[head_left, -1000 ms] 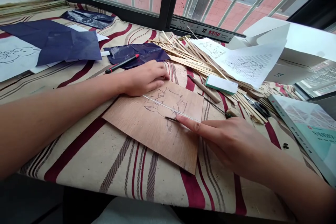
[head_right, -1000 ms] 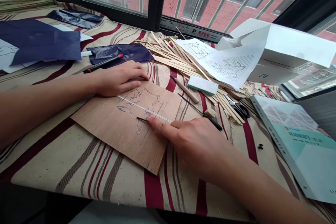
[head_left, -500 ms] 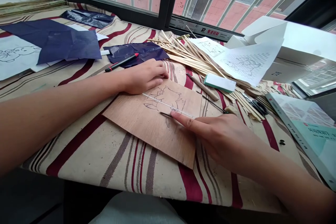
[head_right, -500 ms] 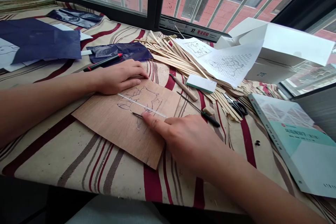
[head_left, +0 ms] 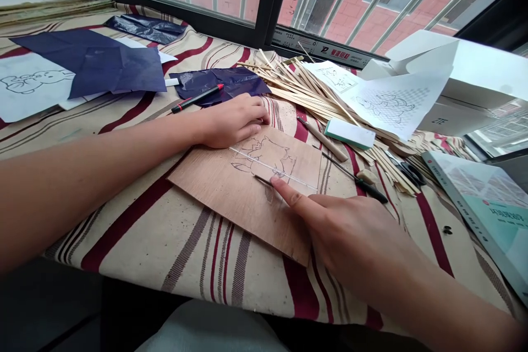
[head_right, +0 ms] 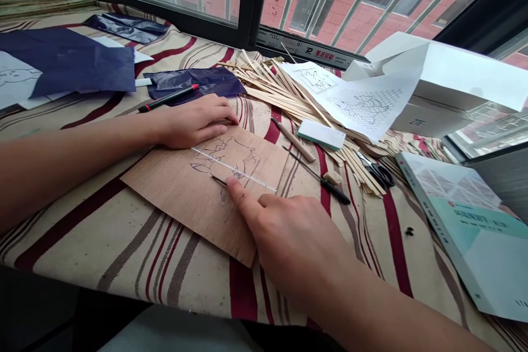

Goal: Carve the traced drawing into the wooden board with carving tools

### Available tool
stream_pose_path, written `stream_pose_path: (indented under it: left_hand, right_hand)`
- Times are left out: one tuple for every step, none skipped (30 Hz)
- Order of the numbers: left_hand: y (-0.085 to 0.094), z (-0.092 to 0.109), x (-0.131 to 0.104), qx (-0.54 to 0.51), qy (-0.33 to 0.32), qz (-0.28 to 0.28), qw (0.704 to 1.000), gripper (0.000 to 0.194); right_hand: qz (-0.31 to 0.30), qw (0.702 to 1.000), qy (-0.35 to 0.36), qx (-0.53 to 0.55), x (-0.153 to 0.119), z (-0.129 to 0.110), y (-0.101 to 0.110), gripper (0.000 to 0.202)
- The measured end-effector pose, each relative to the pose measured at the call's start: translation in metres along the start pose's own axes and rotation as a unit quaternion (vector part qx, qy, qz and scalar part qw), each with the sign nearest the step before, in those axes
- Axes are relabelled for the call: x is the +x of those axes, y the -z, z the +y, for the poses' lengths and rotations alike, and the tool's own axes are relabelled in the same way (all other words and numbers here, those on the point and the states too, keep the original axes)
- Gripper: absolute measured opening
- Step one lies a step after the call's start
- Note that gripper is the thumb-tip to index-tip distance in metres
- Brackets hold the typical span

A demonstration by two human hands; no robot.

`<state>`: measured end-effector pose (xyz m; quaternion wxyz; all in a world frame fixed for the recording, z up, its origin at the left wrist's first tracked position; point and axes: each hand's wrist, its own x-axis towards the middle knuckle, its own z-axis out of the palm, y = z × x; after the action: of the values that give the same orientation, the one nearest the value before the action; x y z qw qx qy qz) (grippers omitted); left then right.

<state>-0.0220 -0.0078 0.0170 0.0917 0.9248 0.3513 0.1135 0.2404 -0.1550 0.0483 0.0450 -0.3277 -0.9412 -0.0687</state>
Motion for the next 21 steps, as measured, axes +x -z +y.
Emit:
stream_pose_path:
  left_hand:
    - [-0.0001, 0.0002, 0.0002, 0.0, 0.001, 0.0, 1.0, 0.043]
    - [-0.0003, 0.0003, 0.0003, 0.0, 0.002, 0.001, 1.0, 0.043]
    - [-0.0005, 0.0005, 0.0005, 0.0, 0.003, 0.002, 1.0, 0.043]
    - [-0.0007, 0.0006, 0.0005, 0.001, 0.004, 0.002, 1.0, 0.043]
    - [-0.0008, 0.0008, 0.0006, 0.002, 0.005, 0.001, 1.0, 0.043]
    - [-0.001, 0.0009, 0.0006, 0.004, 0.005, 0.001, 1.0, 0.043]
    - [-0.0011, 0.0012, 0.0006, 0.006, 0.006, 0.0, 1.0, 0.043]
    - [-0.0011, 0.0014, 0.0005, 0.008, 0.007, -0.001, 1.0, 0.043]
    - [-0.0012, 0.0018, 0.0004, 0.009, 0.008, -0.002, 1.0, 0.043]
    - [-0.0013, 0.0022, 0.0003, 0.009, 0.01, -0.002, 1.0, 0.043]
    - [-0.0014, 0.0026, 0.0002, 0.01, 0.013, 0.0, 1.0, 0.043]
    - [-0.0016, 0.0031, 0.0001, 0.011, 0.016, 0.002, 1.0, 0.042]
    - [-0.0018, 0.0036, -0.0001, 0.012, 0.019, 0.004, 1.0, 0.042]
    - [-0.0021, 0.004, -0.0002, 0.013, 0.021, 0.004, 1.0, 0.042]
    - [-0.0023, 0.0043, -0.0003, 0.015, 0.022, 0.004, 1.0, 0.042]
    - [-0.0026, 0.0045, -0.0003, 0.016, 0.022, 0.004, 1.0, 0.042]
    - [-0.0028, 0.0046, -0.0004, 0.017, 0.022, 0.005, 1.0, 0.042]
    - [-0.0029, 0.0045, -0.0005, 0.017, 0.021, 0.005, 1.0, 0.042]
    - [-0.003, 0.0044, -0.0005, 0.018, 0.022, 0.008, 1.0, 0.042]
    - [-0.0031, 0.0043, -0.0006, 0.018, 0.023, 0.01, 1.0, 0.042]
    - [-0.0031, 0.0042, -0.0007, 0.019, 0.024, 0.011, 0.999, 0.042]
  right_hand:
    - [-0.001, 1.0, 0.001, -0.004, 0.0002, -0.0012, 0.0012, 0.077]
    - [-0.005, 1.0, -0.001, -0.007, 0.0003, -0.0022, 0.0022, 0.078]
    - [-0.008, 1.0, -0.004, -0.01, 0.0002, -0.0032, 0.0029, 0.078]
    - [-0.012, 1.0, -0.006, -0.012, 0.0002, -0.004, 0.0033, 0.078]
    - [-0.014, 1.0, -0.009, -0.018, 0.0003, -0.0047, 0.0036, 0.077]
    - [-0.012, 1.0, -0.011, -0.026, 0.0005, -0.0054, 0.0036, 0.076]
    - [-0.008, 0.999, -0.01, -0.034, 0.0007, -0.0059, 0.0036, 0.076]
    - [-0.003, 0.999, -0.008, -0.04, 0.001, -0.0063, 0.0035, 0.074]
    - [0.003, 0.999, -0.003, -0.044, 0.0011, -0.0066, 0.0034, 0.074]
    - [0.006, 0.999, 0.001, -0.044, 0.0011, -0.0066, 0.0033, 0.074]
    - [0.004, 0.999, 0.002, -0.041, 0.0009, -0.0064, 0.0032, 0.074]
    - [0.003, 0.999, 0.003, -0.035, 0.0007, -0.0061, 0.0031, 0.075]
    - [0.001, 1.0, 0.002, -0.03, 0.0007, -0.0057, 0.003, 0.076]
    - [-0.003, 1.0, -0.002, -0.028, 0.0009, -0.0053, 0.0028, 0.075]
    - [0.0, 1.0, -0.003, -0.029, 0.0014, -0.005, 0.0025, 0.074]
    - [0.004, 0.999, -0.005, -0.032, 0.0022, -0.0046, 0.0022, 0.072]
    - [0.006, 0.999, -0.004, -0.036, 0.003, -0.0041, 0.0018, 0.071]
    - [0.006, 0.999, 0.0, -0.038, 0.0039, -0.0035, 0.0015, 0.07]
    - [0.001, 0.999, 0.002, -0.038, 0.0044, -0.0026, 0.0013, 0.071]
    - [-0.004, 0.999, 0.004, -0.034, 0.0046, -0.0017, 0.0012, 0.073]
    - [-0.006, 1.0, 0.004, -0.028, 0.0044, -0.0007, 0.0013, 0.075]
